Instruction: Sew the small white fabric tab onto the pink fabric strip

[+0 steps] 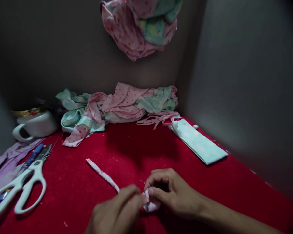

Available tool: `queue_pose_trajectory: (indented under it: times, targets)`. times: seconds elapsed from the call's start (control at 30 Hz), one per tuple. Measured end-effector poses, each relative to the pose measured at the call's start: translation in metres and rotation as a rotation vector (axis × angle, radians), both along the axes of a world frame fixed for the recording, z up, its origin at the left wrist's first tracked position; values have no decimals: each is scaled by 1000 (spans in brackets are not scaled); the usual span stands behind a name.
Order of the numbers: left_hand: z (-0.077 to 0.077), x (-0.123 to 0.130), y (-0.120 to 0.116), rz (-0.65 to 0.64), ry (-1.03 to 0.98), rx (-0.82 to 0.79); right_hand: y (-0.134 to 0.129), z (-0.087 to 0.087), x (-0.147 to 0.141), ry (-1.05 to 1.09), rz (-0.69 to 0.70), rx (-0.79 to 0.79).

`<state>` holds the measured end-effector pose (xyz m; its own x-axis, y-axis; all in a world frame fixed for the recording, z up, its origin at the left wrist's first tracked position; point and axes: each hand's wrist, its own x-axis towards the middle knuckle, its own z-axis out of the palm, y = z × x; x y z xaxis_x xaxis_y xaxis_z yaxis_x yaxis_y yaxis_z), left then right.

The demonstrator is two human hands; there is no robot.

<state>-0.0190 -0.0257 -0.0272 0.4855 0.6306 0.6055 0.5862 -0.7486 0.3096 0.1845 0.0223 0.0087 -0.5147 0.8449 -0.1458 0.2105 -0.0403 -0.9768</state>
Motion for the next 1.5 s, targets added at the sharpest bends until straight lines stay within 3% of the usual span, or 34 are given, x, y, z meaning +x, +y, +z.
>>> queue_pose_trajectory:
  times: [0.07,0.17,0.27,0.4,0.57,0.63,0.7,0.77,0.87,1.0,1.1,1.2,1.37,1.5]
  targets:
    - [8,-3,14,-13,-3,-89,3,2,1,-47,-7,93]
    - [25,-6,27,-110,84,-365,8,5,5,-88,-26,212]
    - [37,-7,31,-144,188,-509,12,8,11,-83,-63,208]
    - [49,-15,34,-79,229,-507,15,7,15,-96,-100,127]
    - [61,-31,46,23,259,-623,14,3,9,87,35,-243]
    - [59,-34,48,107,216,-547,13,4,6,139,13,-316]
    - [54,-31,44,208,95,-367,13,5,3,156,-50,-337]
    - [50,-21,36,205,-44,-301,12,6,1,154,-89,-345]
    - [46,5,26,64,-175,-551,10,6,-1,170,-111,-363]
    - [44,36,30,26,-311,-906,10,5,-2,223,-123,-371]
    - [42,41,38,-7,-372,-1038,10,4,-1,206,-139,-304]
    - [42,34,42,57,-394,-1094,11,1,1,82,-157,-204]
    - [58,17,44,186,-406,-1137,14,-10,8,-196,-143,351]
    - [77,5,46,94,-362,-1025,21,-10,13,-226,-203,489]
